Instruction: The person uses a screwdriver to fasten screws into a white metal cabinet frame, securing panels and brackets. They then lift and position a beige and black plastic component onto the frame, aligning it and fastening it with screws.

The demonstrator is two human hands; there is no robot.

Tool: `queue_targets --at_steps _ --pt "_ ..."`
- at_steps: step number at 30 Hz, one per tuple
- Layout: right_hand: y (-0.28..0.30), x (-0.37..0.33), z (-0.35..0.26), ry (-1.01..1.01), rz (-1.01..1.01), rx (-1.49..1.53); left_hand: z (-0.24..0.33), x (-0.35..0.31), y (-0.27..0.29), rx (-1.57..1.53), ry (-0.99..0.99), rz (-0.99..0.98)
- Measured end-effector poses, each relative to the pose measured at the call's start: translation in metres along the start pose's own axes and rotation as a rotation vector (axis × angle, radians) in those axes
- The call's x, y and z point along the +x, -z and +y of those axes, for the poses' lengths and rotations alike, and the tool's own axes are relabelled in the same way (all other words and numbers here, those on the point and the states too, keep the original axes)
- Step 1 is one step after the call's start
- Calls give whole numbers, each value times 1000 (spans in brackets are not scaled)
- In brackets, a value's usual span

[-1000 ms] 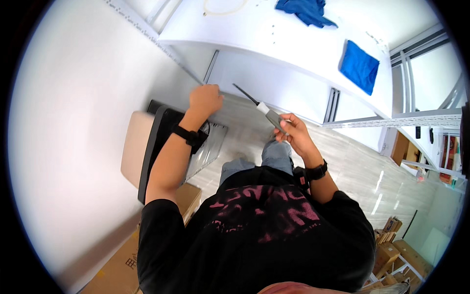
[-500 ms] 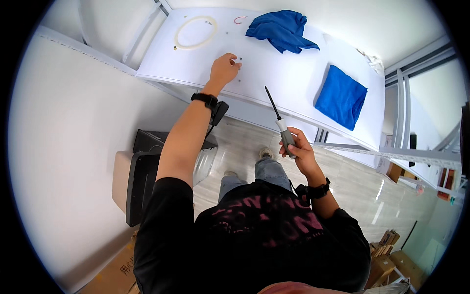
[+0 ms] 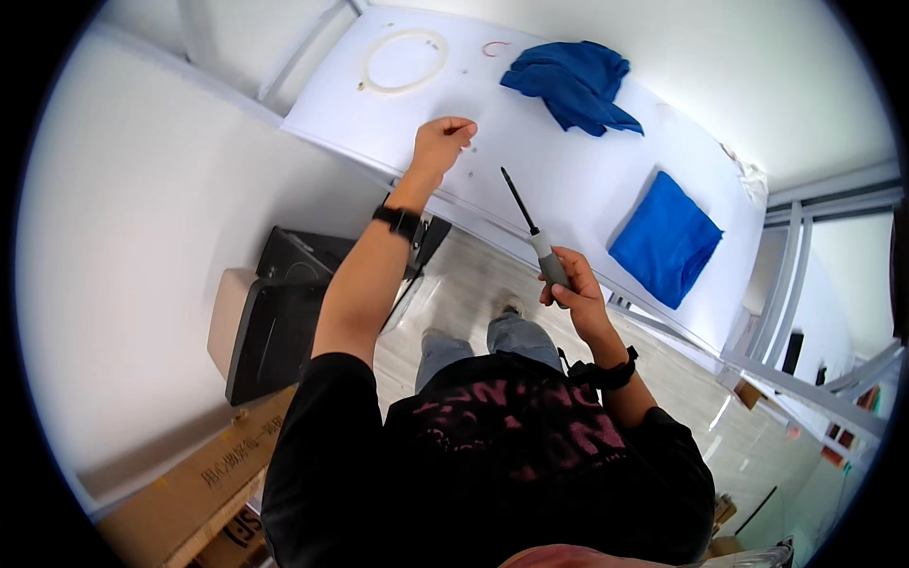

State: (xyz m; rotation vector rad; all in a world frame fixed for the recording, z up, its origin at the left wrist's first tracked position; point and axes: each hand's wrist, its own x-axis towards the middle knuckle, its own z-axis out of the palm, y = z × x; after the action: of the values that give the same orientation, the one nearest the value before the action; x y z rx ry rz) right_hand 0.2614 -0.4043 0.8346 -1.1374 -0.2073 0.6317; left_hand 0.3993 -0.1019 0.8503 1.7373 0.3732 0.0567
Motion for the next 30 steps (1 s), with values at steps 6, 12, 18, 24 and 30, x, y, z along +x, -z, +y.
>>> queue_targets --at_steps 6,12,18,24,30 --pt "-39 24 -8 32 -202 -126 -8 -122 54 -892 199 1" --pt "-95 36 0 -85 -430 -242 -26 -212 112 -1114 46 186" --pt "-151 31 7 -146 -581 -407 -53 -289 153 -964 -30 416" --pt "-199 15 33 258 -704 -730 -79 -357 185 -777 99 553" --pt "-254 -22 90 -262 -652 -365 -112 -416 227 -832 -34 551"
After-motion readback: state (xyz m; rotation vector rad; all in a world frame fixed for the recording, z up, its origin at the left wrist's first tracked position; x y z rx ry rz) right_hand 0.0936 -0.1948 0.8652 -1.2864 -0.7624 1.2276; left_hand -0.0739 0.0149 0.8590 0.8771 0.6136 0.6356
